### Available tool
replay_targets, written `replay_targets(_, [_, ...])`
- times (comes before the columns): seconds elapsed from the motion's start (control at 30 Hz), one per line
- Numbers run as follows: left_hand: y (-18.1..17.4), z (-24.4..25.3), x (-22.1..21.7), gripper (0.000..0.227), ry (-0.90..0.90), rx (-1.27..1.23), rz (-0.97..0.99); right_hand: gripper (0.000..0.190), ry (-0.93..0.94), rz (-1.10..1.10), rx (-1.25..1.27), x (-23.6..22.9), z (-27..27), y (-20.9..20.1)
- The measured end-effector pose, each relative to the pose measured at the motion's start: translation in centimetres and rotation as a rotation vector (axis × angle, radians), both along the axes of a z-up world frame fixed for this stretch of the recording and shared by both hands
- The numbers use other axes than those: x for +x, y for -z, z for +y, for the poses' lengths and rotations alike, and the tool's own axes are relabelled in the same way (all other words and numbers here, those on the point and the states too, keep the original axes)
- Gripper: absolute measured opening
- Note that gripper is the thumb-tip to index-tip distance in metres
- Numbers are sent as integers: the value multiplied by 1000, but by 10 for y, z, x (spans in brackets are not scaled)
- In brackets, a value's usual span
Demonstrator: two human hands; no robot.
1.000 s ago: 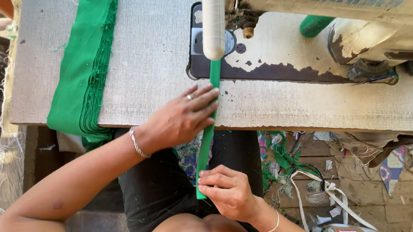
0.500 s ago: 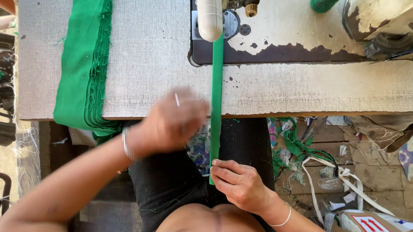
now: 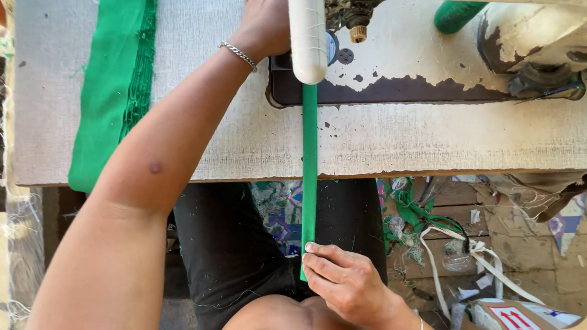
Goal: Folding and aligning green fabric strips at a sewing machine for preparation
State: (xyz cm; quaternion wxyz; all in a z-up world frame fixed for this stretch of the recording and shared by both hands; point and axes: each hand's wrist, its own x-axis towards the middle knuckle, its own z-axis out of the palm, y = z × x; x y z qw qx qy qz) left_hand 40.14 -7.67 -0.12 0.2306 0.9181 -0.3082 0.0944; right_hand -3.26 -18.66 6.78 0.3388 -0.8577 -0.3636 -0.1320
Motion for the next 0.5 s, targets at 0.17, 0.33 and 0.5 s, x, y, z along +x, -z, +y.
replay_targets(0.17, [-4, -10, -5, 23, -24, -18, -88, 22, -2, 47, 22, 9, -2, 4])
replay_targets(0.33, [-2, -24, 19, 25, -76, -255, -249, 16, 46, 30, 63, 38, -8, 7])
replay_targets(0.5, [11, -35, 63, 16, -123, -247, -242, 17, 50, 18, 63, 70, -17, -4])
